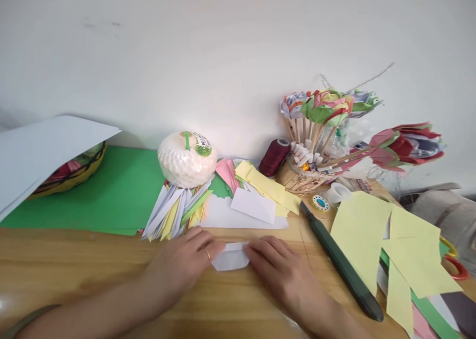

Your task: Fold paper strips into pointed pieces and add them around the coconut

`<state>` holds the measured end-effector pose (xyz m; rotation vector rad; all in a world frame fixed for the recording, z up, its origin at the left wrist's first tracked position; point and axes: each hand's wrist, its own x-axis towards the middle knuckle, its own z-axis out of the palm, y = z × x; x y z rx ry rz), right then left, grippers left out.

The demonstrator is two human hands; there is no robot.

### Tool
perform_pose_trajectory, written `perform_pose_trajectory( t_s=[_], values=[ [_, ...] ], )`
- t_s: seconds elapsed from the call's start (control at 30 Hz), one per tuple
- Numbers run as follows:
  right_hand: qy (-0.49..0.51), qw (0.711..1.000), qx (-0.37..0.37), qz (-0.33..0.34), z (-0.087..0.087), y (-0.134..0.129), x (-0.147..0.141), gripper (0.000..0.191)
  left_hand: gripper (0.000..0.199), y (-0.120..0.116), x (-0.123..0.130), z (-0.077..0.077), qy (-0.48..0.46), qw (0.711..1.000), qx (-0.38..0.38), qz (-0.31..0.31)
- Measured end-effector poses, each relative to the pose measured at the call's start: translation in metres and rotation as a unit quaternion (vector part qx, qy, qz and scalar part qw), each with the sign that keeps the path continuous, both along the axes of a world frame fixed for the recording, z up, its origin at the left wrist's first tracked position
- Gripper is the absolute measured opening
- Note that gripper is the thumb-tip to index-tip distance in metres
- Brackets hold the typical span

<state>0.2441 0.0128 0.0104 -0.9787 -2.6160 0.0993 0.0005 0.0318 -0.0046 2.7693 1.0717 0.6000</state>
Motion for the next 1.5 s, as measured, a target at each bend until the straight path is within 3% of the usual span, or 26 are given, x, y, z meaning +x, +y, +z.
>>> perform_pose_trajectory(
  t_s=[0.23, 0.43, 0.57, 0.73, 1.03, 1.27, 1.5],
  values=[
    [-0.021, 0.999, 0.036, 0.021, 0.001, -0.001, 0.001, 0.033, 0.031, -0.003, 0.002, -0.006, 0.008, 0.995, 0.095, -0.036],
    [0.042, 0.999, -0.03, 0.0, -0.004, 0.001, -0.001, 0.022, 0.025, 0.0, -0.001, -0.002, -0.029, 0.998, 0.012, -0.062],
    [0.096, 0.995, -0.031, -0.013, -0.006, 0.002, -0.004, 0.011, 0.022, 0.004, -0.004, 0.005, -0.051, 0.995, -0.072, -0.043],
    [0.115, 0.992, -0.053, -0.028, -0.006, 0.003, -0.006, 0.013, 0.006, 0.004, -0.004, 0.009, -0.051, 0.989, -0.129, -0.048],
    [0.143, 0.979, -0.127, -0.073, -0.002, 0.006, -0.012, 0.014, 0.015, -0.002, 0.001, 0.005, -0.127, 0.987, -0.095, -0.012],
    [0.174, 0.967, -0.157, -0.1, -0.008, 0.004, -0.012, 0.013, 0.014, -0.003, 0.007, 0.004, -0.165, 0.978, -0.121, 0.049],
    [0.161, 0.967, -0.155, -0.119, -0.013, 0.005, -0.011, 0.011, 0.015, -0.004, 0.008, 0.006, -0.158, 0.973, -0.153, 0.069]
  ],
)
